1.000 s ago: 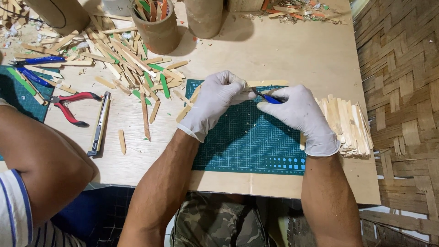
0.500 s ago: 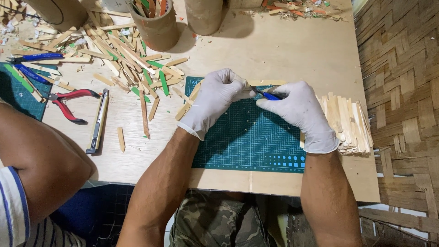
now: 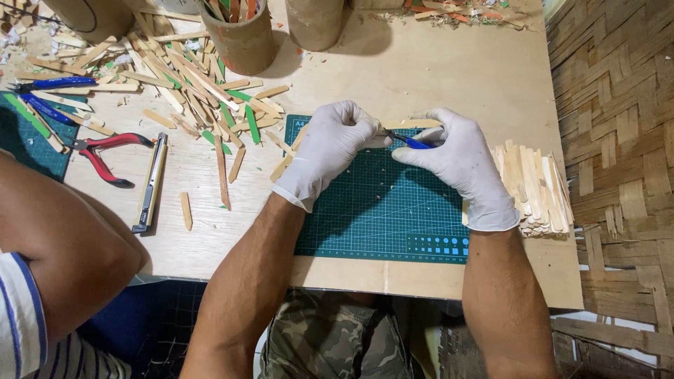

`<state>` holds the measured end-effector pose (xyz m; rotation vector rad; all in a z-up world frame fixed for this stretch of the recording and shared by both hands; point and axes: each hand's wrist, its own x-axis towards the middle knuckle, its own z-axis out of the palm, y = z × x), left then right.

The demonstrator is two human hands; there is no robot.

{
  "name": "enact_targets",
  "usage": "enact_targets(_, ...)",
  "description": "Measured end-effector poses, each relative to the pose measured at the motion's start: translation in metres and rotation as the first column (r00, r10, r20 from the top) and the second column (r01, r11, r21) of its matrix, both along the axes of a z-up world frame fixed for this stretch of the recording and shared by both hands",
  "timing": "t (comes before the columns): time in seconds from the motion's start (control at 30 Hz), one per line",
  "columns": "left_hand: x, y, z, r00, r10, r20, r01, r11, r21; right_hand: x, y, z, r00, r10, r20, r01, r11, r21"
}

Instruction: Trimming and shaping the ends of popsicle sticks using pliers for a craft project.

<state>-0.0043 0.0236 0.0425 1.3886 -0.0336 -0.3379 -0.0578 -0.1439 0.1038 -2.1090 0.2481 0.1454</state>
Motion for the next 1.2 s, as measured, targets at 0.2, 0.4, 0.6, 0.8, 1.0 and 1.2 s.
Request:
enact_targets(0.2, -0.001, -0.005, 0.007, 0.997, 0.028, 0.073, -0.042, 0.980, 0.194, 0.003, -0.010, -0.013, 1.000, -0.009, 0.027, 0.009, 1.000, 0.018)
enact_targets(0.4, -0.003, -0.002, 0.012, 0.995, 0.033, 0.093, -0.055, 0.968, 0.247, 0.007, -0.014, -0.022, 0.998, -0.008, 0.069, 0.010, 0.999, -0.033)
enact_targets(0.6, -0.009, 0.000, 0.022, 0.995, 0.025, 0.095, -0.048, 0.967, 0.248, 0.008, -0.013, -0.024, 0.989, 0.003, 0.145, 0.024, 0.983, -0.184)
enact_targets(0.8, -0.003, 0.001, 0.008, 0.993, 0.024, 0.117, -0.055, 0.962, 0.266, 0.007, -0.014, -0.027, 0.981, 0.044, 0.187, 0.002, 0.972, -0.236)
enact_targets(1.0, -0.007, 0.001, 0.016, 0.994, 0.019, 0.110, -0.045, 0.971, 0.236, 0.005, -0.010, -0.023, 0.973, 0.069, 0.219, -0.012, 0.968, -0.252)
enact_targets(1.2, -0.008, 0.002, 0.021, 0.995, 0.025, 0.096, -0.046, 0.975, 0.218, 0.003, -0.006, -0.020, 0.966, 0.087, 0.244, -0.013, 0.956, -0.293)
